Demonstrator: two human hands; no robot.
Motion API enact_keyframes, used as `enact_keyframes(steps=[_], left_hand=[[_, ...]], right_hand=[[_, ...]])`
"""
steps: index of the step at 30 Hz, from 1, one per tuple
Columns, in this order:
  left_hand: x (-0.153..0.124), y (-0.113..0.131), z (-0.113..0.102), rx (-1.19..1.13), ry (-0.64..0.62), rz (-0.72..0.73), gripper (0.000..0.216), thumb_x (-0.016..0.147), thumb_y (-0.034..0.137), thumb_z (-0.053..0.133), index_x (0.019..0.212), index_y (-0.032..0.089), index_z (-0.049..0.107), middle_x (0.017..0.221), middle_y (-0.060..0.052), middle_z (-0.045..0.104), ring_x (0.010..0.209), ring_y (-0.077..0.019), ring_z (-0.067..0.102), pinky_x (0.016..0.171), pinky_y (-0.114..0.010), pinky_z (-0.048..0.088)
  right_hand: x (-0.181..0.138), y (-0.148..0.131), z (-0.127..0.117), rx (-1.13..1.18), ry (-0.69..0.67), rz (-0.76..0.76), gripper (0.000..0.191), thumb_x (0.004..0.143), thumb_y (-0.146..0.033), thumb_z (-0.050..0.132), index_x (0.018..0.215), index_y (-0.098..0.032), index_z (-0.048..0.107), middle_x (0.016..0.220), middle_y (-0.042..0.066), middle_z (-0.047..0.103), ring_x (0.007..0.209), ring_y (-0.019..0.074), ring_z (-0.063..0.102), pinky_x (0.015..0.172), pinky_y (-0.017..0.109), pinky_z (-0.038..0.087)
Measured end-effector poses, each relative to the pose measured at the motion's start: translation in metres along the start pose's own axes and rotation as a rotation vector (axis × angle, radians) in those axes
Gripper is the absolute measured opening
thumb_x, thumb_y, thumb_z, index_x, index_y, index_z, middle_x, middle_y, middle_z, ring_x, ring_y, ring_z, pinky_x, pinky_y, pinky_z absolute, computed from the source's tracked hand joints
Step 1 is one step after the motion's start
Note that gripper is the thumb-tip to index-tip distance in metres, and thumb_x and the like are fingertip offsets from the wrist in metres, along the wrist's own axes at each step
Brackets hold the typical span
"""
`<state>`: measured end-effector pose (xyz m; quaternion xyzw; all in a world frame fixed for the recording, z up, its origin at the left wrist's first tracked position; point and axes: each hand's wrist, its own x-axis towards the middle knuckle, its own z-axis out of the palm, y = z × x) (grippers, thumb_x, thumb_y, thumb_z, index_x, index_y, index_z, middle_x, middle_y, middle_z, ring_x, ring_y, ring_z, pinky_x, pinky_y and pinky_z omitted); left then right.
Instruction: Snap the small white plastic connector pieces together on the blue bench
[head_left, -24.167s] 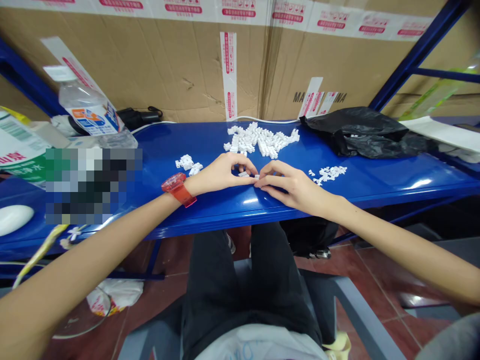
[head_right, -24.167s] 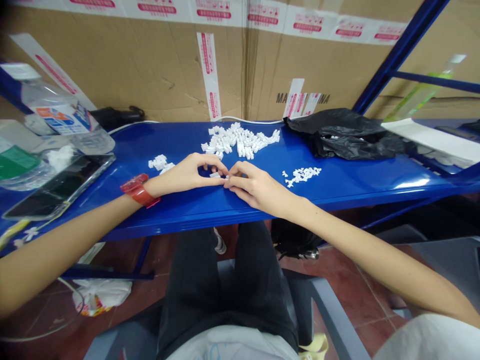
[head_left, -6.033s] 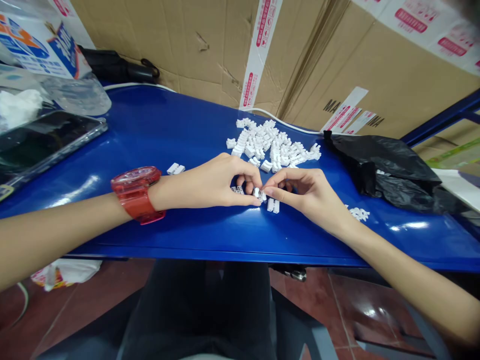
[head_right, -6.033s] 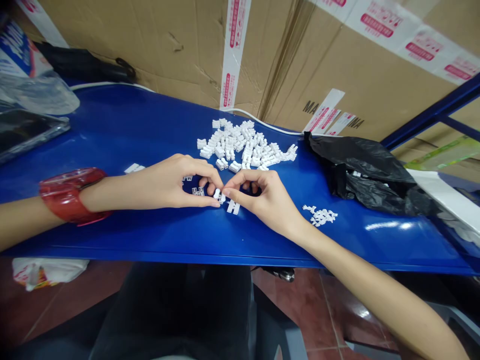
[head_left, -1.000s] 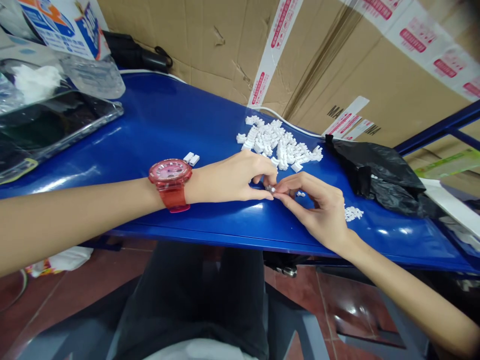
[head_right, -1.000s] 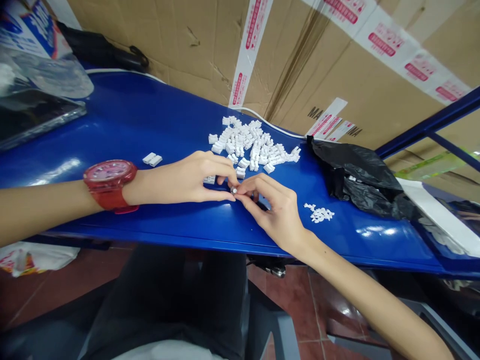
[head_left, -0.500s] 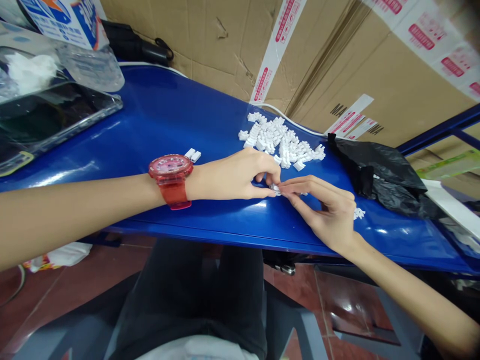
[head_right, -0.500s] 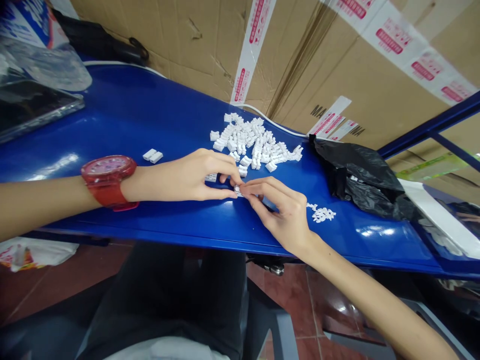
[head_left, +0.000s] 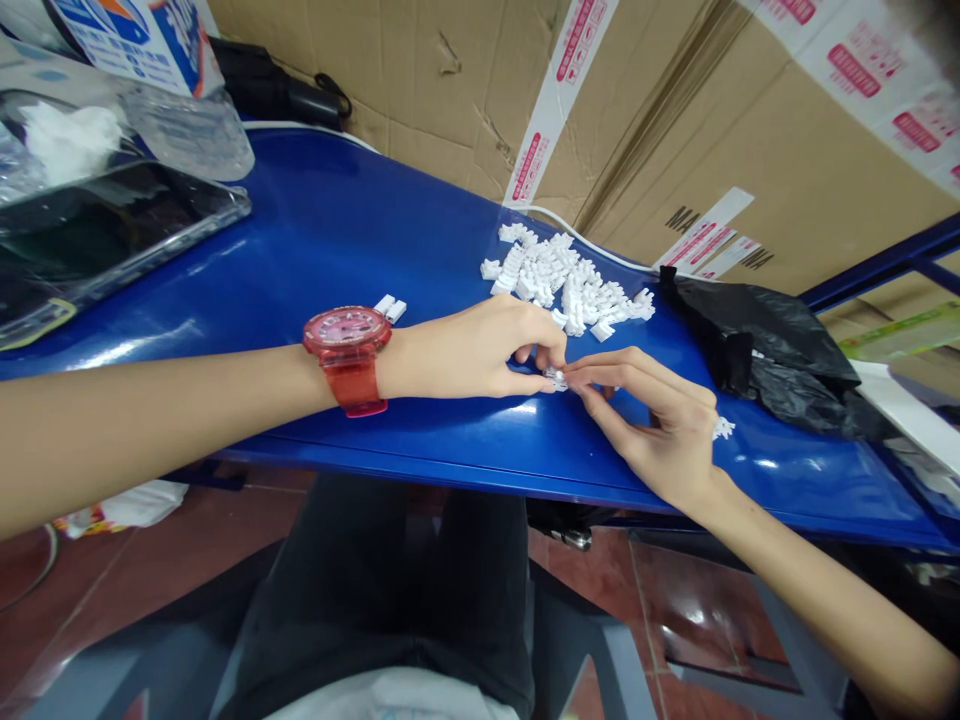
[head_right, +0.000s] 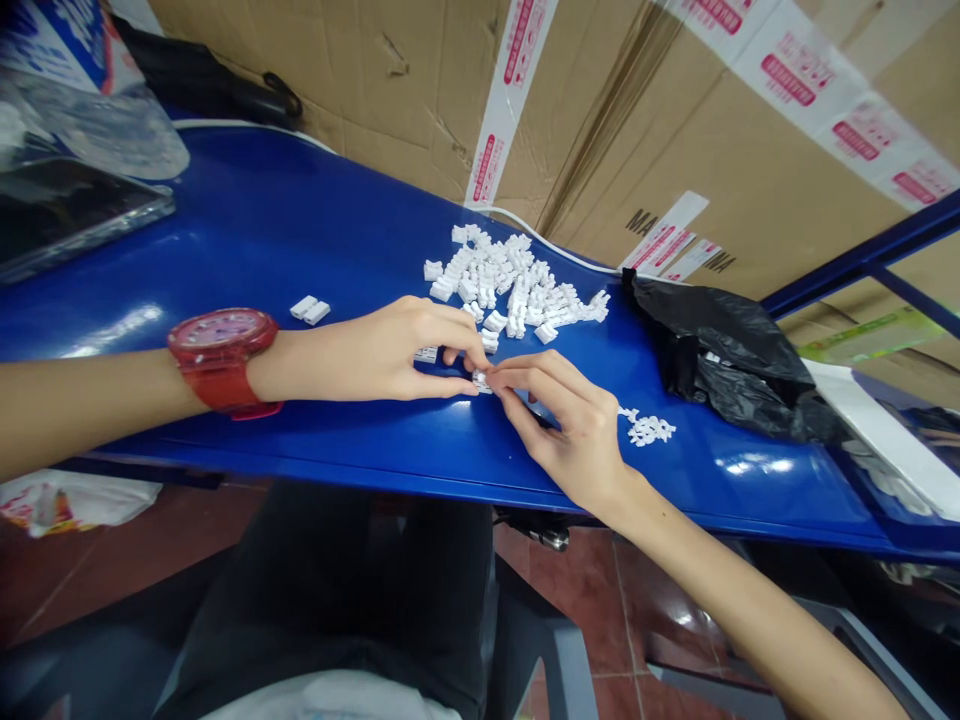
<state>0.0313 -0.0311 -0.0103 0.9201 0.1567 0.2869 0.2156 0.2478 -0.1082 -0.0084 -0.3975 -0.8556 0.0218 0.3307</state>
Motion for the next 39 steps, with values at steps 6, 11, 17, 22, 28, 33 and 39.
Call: enact_keyframes(steps=[6,11,17,22,28,33,39], left_hand=[[0.000,-0.001,0.000,-0.014,0.006,0.005,0.010,0.088,0.022,0.065,0.091,0.017,0.073,0.081,-0.002,0.069,0.074,-0.0129,0.062,0.071,-0.024,0.046],[0.000,-0.003,0.002,0.016,-0.012,0.005,0.013,0.088,0.023,0.062,0.093,0.018,0.072,0.083,-0.003,0.069,0.076,-0.0136,0.062,0.073,-0.024,0.046],[-0.002,-0.001,-0.021,0.195,-0.083,-0.061,0.035,0.078,0.027,0.066,0.111,0.018,0.069,0.108,-0.007,0.068,0.102,-0.0229,0.062,0.094,-0.033,0.045],[-0.003,-0.002,-0.046,0.267,-0.241,-0.209,0.032,0.078,0.033,0.066,0.108,0.022,0.071,0.099,-0.002,0.069,0.095,-0.0232,0.064,0.091,-0.035,0.046],[-0.001,0.002,-0.030,0.092,-0.244,-0.132,0.026,0.083,0.035,0.065,0.105,0.022,0.072,0.088,-0.001,0.070,0.079,-0.0152,0.064,0.077,-0.026,0.047],[-0.002,0.014,-0.025,0.006,-0.269,-0.075,0.032,0.083,0.026,0.066,0.114,0.023,0.071,0.101,-0.002,0.072,0.089,-0.0146,0.064,0.081,-0.024,0.046],[-0.002,0.001,-0.016,0.002,-0.168,0.002,0.012,0.086,0.027,0.067,0.093,0.021,0.074,0.091,-0.001,0.071,0.087,-0.0145,0.062,0.083,-0.025,0.043]], right_hand=[[0.001,0.002,0.000,-0.005,-0.008,-0.051,0.016,0.092,-0.012,0.061,0.097,-0.024,0.071,0.094,0.007,0.074,0.087,0.0216,0.069,0.074,0.037,0.057],[0.002,0.002,0.000,-0.078,-0.014,-0.092,0.016,0.093,-0.014,0.061,0.097,-0.025,0.071,0.096,0.007,0.072,0.091,0.0238,0.065,0.080,0.043,0.054],[0.001,0.018,-0.006,-0.286,-0.010,-0.116,0.020,0.093,-0.016,0.060,0.108,-0.022,0.071,0.111,0.012,0.069,0.106,0.0284,0.061,0.090,0.048,0.051],[-0.009,0.030,-0.022,-0.354,-0.037,-0.002,0.022,0.094,-0.026,0.064,0.114,-0.019,0.070,0.110,0.013,0.067,0.102,0.0281,0.062,0.091,0.048,0.051],[-0.022,0.029,-0.031,-0.146,-0.140,0.174,0.012,0.096,-0.021,0.059,0.100,-0.021,0.071,0.100,0.009,0.069,0.086,0.0206,0.065,0.067,0.033,0.052],[-0.015,0.027,-0.026,-0.010,-0.128,0.262,0.009,0.095,-0.022,0.061,0.098,-0.021,0.069,0.090,0.006,0.067,0.076,0.0169,0.061,0.064,0.030,0.050],[-0.003,0.008,-0.015,0.353,-0.144,0.374,0.007,0.093,-0.028,0.067,0.096,-0.023,0.070,0.092,0.004,0.070,0.083,0.0170,0.064,0.072,0.029,0.050]])
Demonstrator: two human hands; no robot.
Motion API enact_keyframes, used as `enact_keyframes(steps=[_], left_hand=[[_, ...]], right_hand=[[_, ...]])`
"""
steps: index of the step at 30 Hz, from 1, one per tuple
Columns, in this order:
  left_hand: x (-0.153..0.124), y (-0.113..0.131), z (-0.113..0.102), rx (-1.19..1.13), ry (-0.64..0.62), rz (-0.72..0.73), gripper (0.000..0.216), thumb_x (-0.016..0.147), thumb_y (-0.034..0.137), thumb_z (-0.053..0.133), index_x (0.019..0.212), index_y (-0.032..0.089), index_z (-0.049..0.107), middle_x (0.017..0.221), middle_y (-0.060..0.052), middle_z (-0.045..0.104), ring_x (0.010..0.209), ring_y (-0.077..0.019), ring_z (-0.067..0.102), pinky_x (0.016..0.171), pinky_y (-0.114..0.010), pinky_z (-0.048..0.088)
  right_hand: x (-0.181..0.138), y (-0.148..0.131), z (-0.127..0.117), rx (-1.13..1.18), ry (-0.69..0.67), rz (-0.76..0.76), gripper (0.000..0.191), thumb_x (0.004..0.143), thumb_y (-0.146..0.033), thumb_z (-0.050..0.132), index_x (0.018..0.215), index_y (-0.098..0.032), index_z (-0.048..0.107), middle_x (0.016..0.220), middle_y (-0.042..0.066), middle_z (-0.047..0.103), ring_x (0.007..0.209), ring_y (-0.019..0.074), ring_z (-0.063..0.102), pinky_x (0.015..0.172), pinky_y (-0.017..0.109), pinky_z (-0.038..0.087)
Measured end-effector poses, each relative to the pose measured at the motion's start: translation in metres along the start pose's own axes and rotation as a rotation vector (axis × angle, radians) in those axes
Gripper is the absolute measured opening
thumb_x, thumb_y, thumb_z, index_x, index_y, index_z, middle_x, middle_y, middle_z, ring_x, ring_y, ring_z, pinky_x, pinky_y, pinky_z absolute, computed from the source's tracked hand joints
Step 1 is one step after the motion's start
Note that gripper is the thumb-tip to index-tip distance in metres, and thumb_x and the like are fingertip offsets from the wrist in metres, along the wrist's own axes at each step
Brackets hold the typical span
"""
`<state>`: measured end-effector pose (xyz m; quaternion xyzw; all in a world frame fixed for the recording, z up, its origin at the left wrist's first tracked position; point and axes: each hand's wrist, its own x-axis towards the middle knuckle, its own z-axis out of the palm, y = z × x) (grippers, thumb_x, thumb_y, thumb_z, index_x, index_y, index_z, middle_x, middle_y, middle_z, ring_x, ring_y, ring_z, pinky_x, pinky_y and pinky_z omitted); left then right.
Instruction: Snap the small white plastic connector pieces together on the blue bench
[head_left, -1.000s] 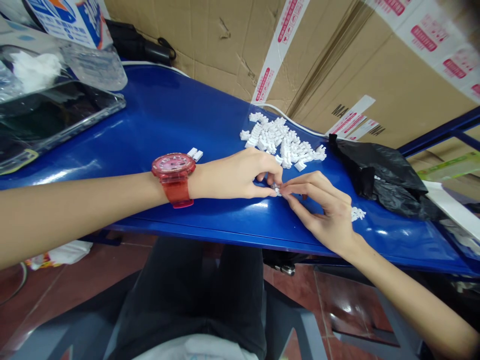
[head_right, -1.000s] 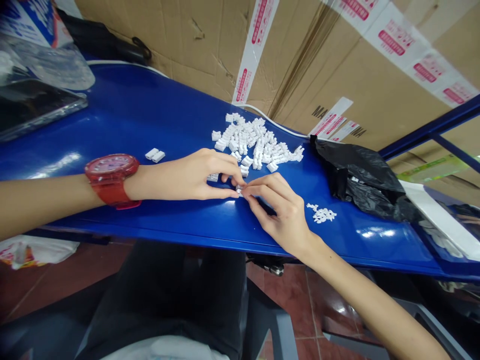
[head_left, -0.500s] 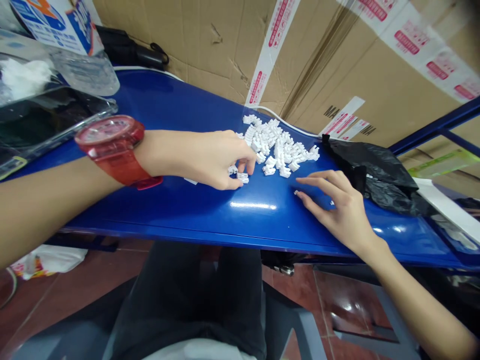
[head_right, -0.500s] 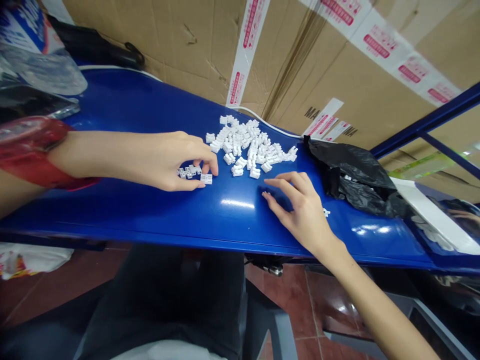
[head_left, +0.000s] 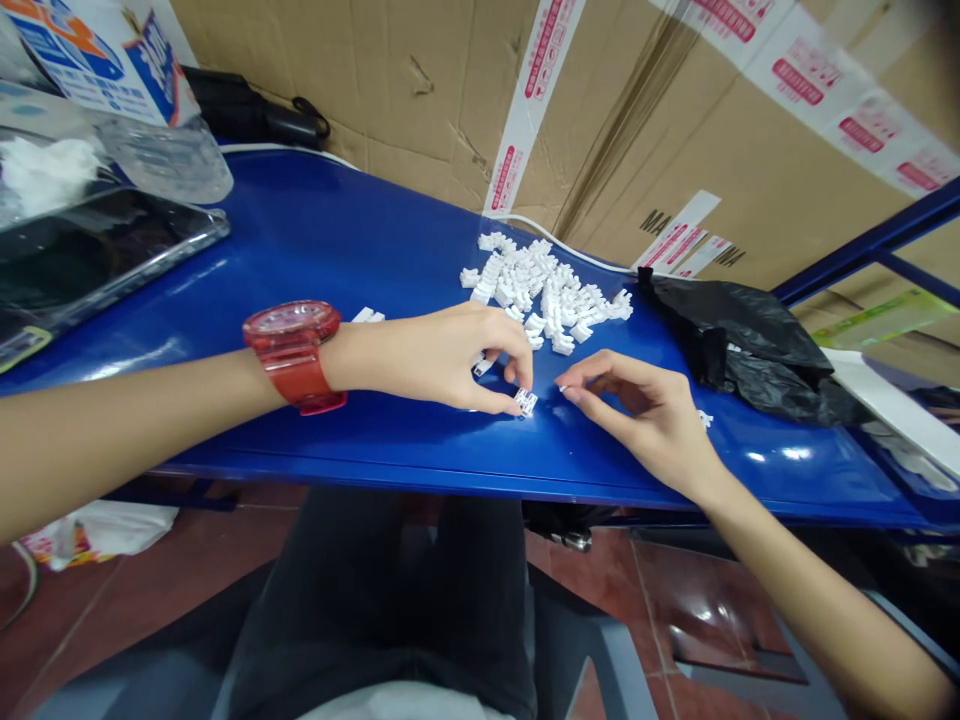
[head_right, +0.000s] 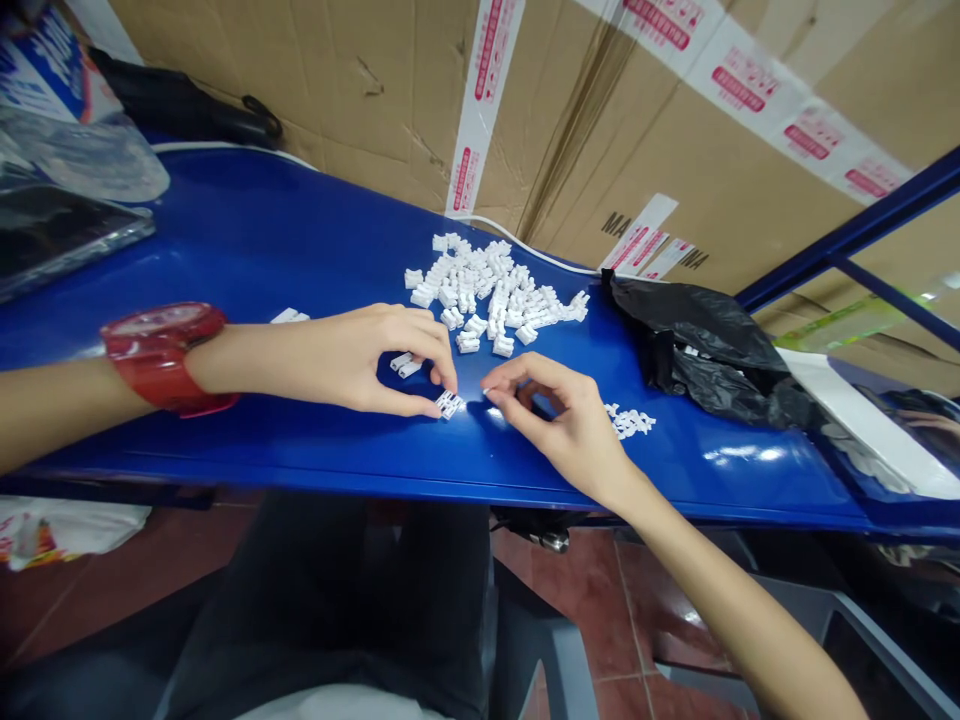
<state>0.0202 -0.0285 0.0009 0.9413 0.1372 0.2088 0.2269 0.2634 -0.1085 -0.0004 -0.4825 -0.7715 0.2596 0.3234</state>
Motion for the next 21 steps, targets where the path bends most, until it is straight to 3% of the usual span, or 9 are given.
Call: enact_keyframes(steps=[7,15,21], left_hand=[[0.000,-0.006,0.009,0.028,0.081,-0.018,0.018,0.082,0.037,0.074,0.084,0.020,0.070,0.084,0.001,0.068,0.083,-0.0141,0.061,0.081,-0.026,0.040],[0.000,-0.006,0.008,0.023,0.083,-0.017,0.015,0.083,0.035,0.072,0.083,0.020,0.069,0.082,0.002,0.067,0.081,-0.0139,0.060,0.079,-0.026,0.038],[0.000,-0.004,0.008,0.031,0.055,-0.035,0.018,0.084,0.038,0.071,0.082,0.020,0.068,0.082,0.002,0.067,0.082,-0.0147,0.059,0.080,-0.027,0.038]], right_hand=[[0.005,-0.009,0.019,0.166,0.020,0.084,0.012,0.088,-0.033,0.073,0.090,-0.021,0.074,0.087,0.003,0.073,0.075,0.0152,0.062,0.067,0.028,0.046],[0.017,-0.014,0.012,0.074,-0.105,0.085,0.016,0.090,-0.034,0.069,0.088,-0.018,0.072,0.081,0.003,0.069,0.069,0.0135,0.056,0.062,0.028,0.042],[0.025,-0.014,0.012,0.053,-0.103,0.074,0.034,0.082,-0.040,0.077,0.106,-0.020,0.064,0.090,0.003,0.069,0.074,0.0148,0.059,0.064,0.028,0.046]])
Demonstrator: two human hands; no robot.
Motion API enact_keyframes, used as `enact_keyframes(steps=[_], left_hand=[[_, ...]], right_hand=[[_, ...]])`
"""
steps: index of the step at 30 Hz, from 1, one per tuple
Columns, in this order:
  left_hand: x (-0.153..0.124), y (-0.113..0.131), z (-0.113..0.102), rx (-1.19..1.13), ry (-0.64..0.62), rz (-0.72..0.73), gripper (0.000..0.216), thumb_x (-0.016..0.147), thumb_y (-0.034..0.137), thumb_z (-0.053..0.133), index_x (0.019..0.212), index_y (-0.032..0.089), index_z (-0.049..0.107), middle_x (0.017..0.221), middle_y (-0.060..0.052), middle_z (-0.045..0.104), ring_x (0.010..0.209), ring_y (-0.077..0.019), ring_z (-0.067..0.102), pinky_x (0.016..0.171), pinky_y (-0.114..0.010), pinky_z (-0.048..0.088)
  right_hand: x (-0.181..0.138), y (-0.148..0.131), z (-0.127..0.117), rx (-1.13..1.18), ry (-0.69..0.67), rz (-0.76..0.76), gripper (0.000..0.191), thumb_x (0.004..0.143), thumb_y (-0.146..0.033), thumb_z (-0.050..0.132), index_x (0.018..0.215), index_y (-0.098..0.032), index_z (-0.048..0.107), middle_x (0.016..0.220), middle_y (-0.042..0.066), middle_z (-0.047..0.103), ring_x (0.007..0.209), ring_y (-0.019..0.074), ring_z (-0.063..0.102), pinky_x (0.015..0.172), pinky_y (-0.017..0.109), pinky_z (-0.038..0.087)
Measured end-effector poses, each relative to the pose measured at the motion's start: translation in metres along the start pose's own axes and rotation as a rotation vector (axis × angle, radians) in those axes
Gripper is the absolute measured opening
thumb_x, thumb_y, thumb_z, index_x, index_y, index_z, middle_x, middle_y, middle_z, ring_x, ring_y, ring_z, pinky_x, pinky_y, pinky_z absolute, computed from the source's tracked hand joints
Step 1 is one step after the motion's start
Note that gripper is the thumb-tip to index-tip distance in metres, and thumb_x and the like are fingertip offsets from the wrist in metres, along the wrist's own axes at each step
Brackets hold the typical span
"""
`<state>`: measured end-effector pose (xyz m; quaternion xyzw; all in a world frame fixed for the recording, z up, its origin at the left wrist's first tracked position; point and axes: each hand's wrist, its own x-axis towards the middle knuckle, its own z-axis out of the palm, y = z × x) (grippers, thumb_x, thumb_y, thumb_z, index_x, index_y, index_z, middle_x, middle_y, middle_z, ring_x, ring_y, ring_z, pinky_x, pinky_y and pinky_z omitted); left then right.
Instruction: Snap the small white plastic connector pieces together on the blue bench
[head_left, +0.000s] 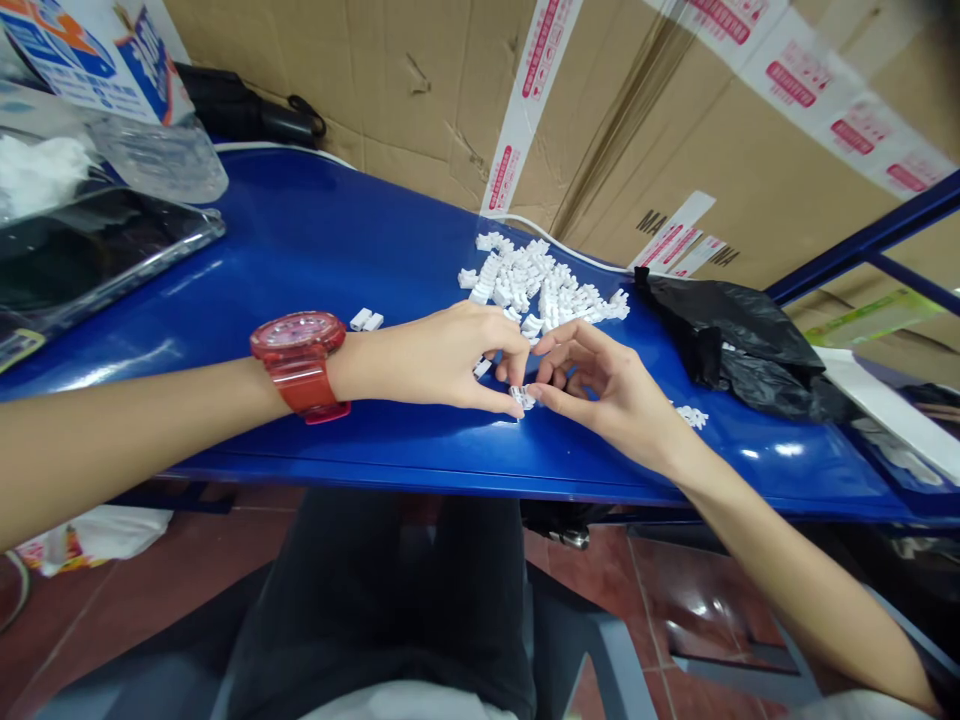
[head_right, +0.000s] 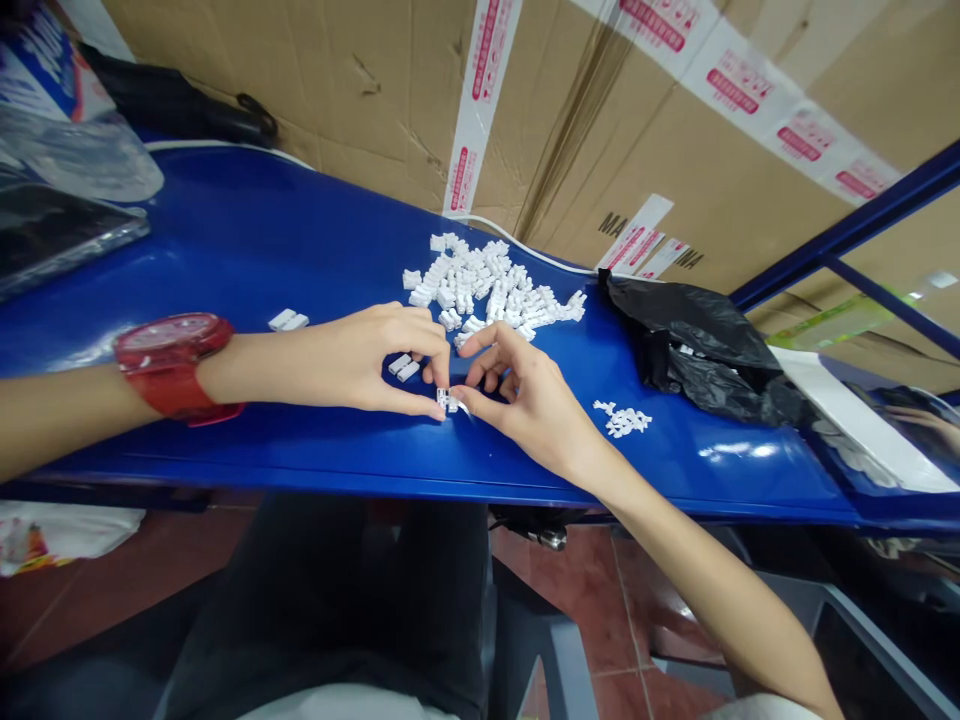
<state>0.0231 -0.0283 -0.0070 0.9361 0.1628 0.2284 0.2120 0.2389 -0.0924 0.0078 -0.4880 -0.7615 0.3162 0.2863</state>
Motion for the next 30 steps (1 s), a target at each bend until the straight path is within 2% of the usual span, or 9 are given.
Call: enact_keyframes(steps=[3,6,8,11,13,18,24,28,30], left_hand=[[-0.001,0.004,-0.002,0.051,-0.001,-0.034,0.027,0.085,0.045,0.070,0.082,0.019,0.065,0.087,0.000,0.068,0.088,-0.0171,0.059,0.085,-0.030,0.038],[-0.002,0.009,-0.004,0.081,0.039,-0.038,0.027,0.084,0.043,0.070,0.093,0.018,0.064,0.099,-0.004,0.068,0.094,-0.0199,0.060,0.093,-0.033,0.038],[-0.002,0.011,-0.005,0.053,0.048,-0.001,0.026,0.084,0.033,0.067,0.106,0.019,0.064,0.110,-0.006,0.068,0.101,-0.0213,0.060,0.097,-0.035,0.038],[-0.002,0.010,-0.005,0.012,-0.011,0.054,0.028,0.085,0.022,0.061,0.113,0.022,0.067,0.112,-0.005,0.070,0.106,-0.0209,0.060,0.101,-0.035,0.039],[-0.001,0.007,-0.004,0.000,-0.036,0.059,0.023,0.089,0.024,0.058,0.108,0.023,0.070,0.105,-0.003,0.071,0.102,-0.0189,0.061,0.098,-0.033,0.041],[0.001,0.004,-0.001,-0.038,-0.018,0.006,0.022,0.088,0.032,0.064,0.105,0.021,0.072,0.087,-0.002,0.069,0.085,-0.0147,0.061,0.082,-0.026,0.045],[0.001,0.001,-0.001,-0.058,-0.031,0.008,0.018,0.087,0.037,0.067,0.093,0.020,0.071,0.087,-0.001,0.069,0.081,-0.0132,0.061,0.078,-0.024,0.043],[0.001,0.004,0.000,0.019,0.006,-0.023,0.031,0.084,0.047,0.071,0.077,0.018,0.064,0.077,0.002,0.065,0.076,-0.0136,0.059,0.081,-0.028,0.039],[0.001,0.006,0.000,0.045,0.014,-0.019,0.031,0.081,0.048,0.073,0.080,0.018,0.062,0.079,0.002,0.066,0.077,-0.0145,0.060,0.083,-0.029,0.038]], right_hand=[[-0.008,0.003,-0.025,-0.129,0.090,-0.030,0.026,0.086,-0.045,0.073,0.092,-0.021,0.069,0.090,0.004,0.071,0.076,0.0161,0.060,0.066,0.029,0.047],[-0.025,0.015,-0.071,-0.420,0.272,-0.023,0.024,0.088,-0.046,0.070,0.091,-0.022,0.073,0.090,0.005,0.073,0.062,0.0133,0.052,0.059,0.031,0.041],[-0.040,0.028,-0.099,-0.573,0.204,0.020,0.024,0.085,-0.047,0.073,0.093,-0.024,0.077,0.086,0.006,0.074,0.054,0.0119,0.045,0.053,0.033,0.037],[-0.058,0.047,-0.116,-0.618,0.056,0.030,0.025,0.085,-0.047,0.073,0.096,-0.026,0.078,0.090,0.008,0.075,0.067,0.0186,0.060,0.056,0.034,0.042],[-0.064,0.053,-0.111,-0.621,0.023,0.009,0.022,0.088,-0.045,0.069,0.095,-0.026,0.077,0.092,0.008,0.074,0.074,0.0209,0.064,0.060,0.034,0.045],[-0.056,0.049,-0.084,-0.572,0.084,-0.044,0.022,0.092,-0.042,0.064,0.087,-0.023,0.073,0.083,0.006,0.070,0.065,0.0167,0.057,0.062,0.033,0.045],[-0.033,0.025,-0.038,-0.081,0.200,0.029,0.027,0.085,-0.046,0.073,0.083,-0.020,0.071,0.084,0.005,0.072,0.074,0.0174,0.063,0.067,0.030,0.050],[-0.022,0.008,-0.002,0.133,0.172,0.043,0.030,0.083,-0.047,0.075,0.083,-0.018,0.069,0.082,0.005,0.071,0.073,0.0163,0.063,0.067,0.029,0.050],[-0.018,0.004,0.007,0.167,0.146,0.040,0.030,0.083,-0.047,0.075,0.084,-0.018,0.069,0.082,0.004,0.070,0.073,0.0154,0.061,0.066,0.028,0.049]])
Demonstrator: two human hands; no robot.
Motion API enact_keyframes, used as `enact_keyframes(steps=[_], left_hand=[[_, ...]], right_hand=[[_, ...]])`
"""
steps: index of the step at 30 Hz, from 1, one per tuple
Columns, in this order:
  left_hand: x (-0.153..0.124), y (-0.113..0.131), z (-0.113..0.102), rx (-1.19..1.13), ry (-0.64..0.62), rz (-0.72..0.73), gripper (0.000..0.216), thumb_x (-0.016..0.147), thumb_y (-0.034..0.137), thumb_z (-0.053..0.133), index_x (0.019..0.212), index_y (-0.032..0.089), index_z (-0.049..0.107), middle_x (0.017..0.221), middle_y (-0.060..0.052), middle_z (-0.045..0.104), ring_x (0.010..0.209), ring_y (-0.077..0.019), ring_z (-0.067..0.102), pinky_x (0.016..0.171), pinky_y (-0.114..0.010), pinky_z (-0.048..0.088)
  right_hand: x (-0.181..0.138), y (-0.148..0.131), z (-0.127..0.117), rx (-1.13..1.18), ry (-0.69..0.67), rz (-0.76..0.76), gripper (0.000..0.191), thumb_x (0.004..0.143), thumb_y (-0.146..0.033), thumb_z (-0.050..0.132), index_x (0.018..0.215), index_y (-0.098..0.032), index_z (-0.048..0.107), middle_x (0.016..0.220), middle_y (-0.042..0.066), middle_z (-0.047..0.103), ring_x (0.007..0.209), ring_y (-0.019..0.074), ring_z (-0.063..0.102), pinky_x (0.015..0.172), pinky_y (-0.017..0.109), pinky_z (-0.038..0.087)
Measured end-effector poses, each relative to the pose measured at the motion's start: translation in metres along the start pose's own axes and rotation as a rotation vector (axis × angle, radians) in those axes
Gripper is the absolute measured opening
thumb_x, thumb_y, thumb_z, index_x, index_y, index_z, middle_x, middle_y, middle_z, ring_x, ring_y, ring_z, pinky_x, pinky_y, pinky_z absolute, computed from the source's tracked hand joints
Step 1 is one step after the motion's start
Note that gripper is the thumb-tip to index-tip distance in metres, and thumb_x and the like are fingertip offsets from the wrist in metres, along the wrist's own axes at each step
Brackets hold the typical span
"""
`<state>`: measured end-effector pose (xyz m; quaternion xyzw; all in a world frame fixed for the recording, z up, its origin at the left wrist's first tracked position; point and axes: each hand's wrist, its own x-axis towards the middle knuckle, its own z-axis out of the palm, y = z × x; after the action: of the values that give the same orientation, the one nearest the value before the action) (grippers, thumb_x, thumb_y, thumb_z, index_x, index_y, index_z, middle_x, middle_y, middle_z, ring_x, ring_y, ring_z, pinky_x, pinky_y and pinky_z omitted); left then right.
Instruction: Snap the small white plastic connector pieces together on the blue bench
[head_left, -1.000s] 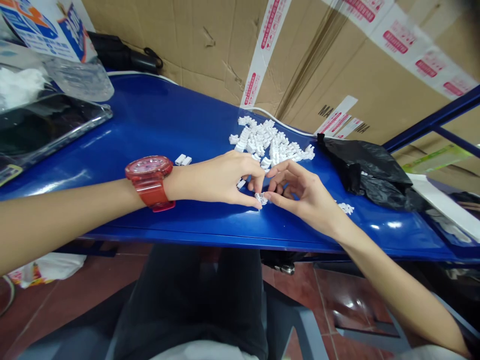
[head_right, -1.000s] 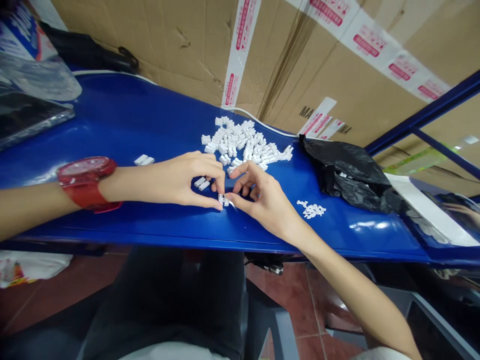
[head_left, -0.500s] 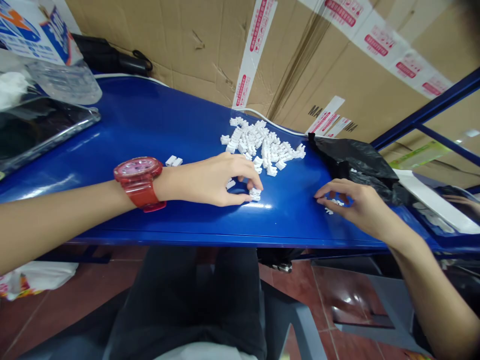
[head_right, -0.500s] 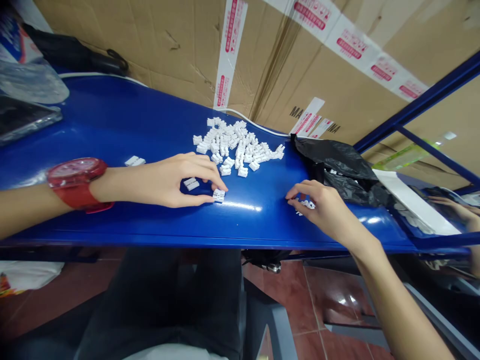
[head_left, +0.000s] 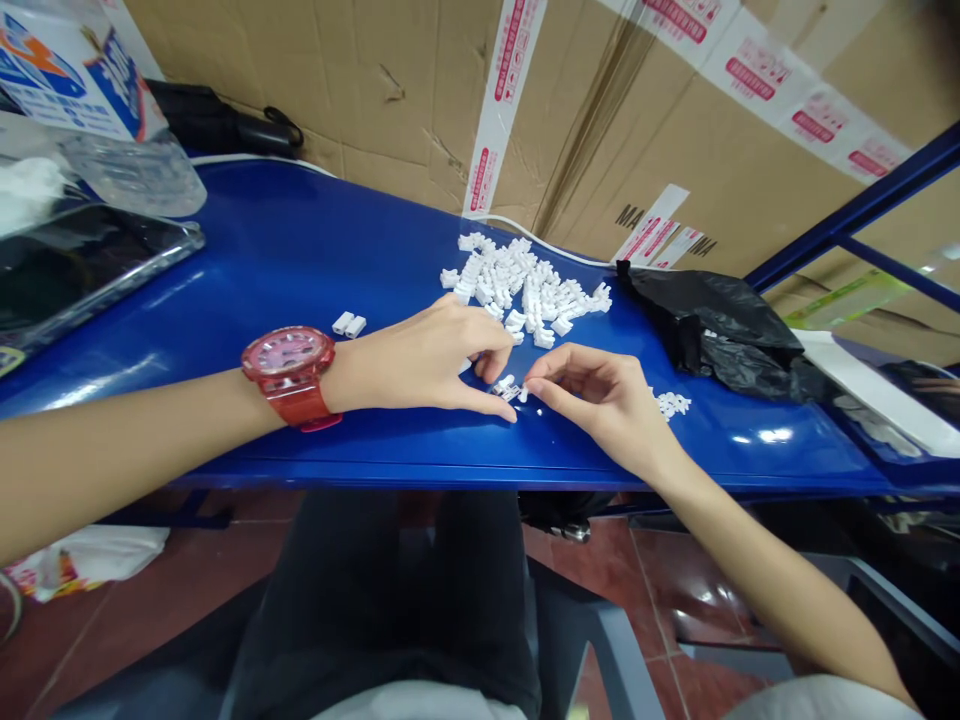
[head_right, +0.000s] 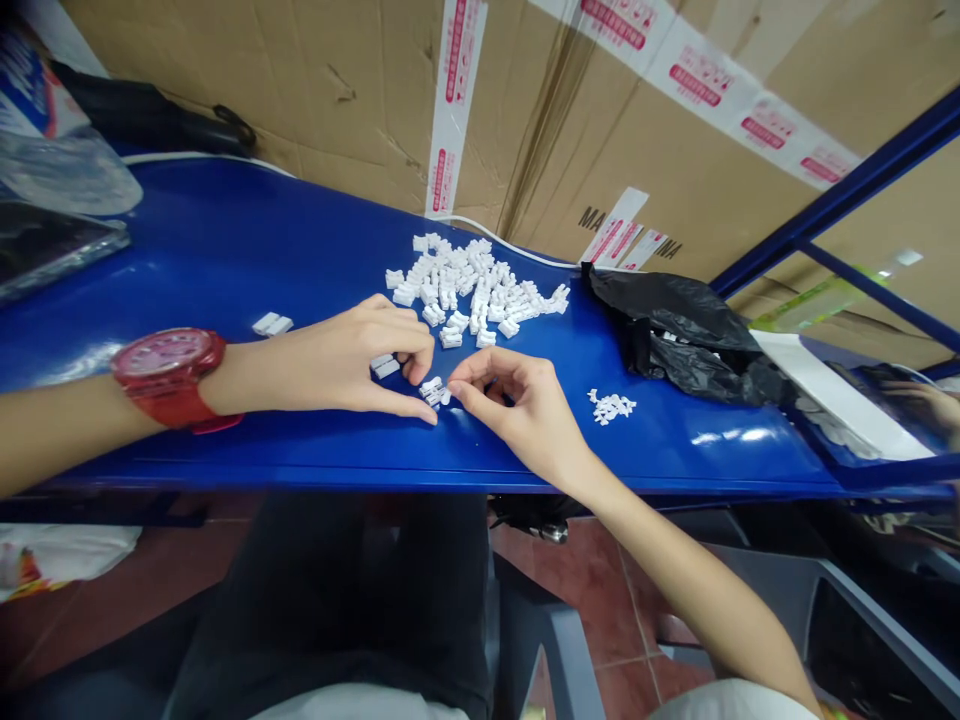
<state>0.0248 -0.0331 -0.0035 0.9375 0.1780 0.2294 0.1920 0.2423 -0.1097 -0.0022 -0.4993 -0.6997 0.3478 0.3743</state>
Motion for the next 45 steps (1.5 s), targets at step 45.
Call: enact_keyframes(steps=[45], left_hand=[[-0.006,-0.016,-0.047,0.060,-0.167,-0.072,0.028,0.075,0.041,0.073,0.098,0.026,0.074,0.092,-0.002,0.071,0.087,-0.0192,0.061,0.081,-0.028,0.044]], right_hand=[[0.038,0.020,-0.035,-0.467,0.106,-0.076,0.028,0.088,-0.044,0.068,0.080,-0.018,0.066,0.076,0.005,0.068,0.066,0.0145,0.056,0.063,0.030,0.042]])
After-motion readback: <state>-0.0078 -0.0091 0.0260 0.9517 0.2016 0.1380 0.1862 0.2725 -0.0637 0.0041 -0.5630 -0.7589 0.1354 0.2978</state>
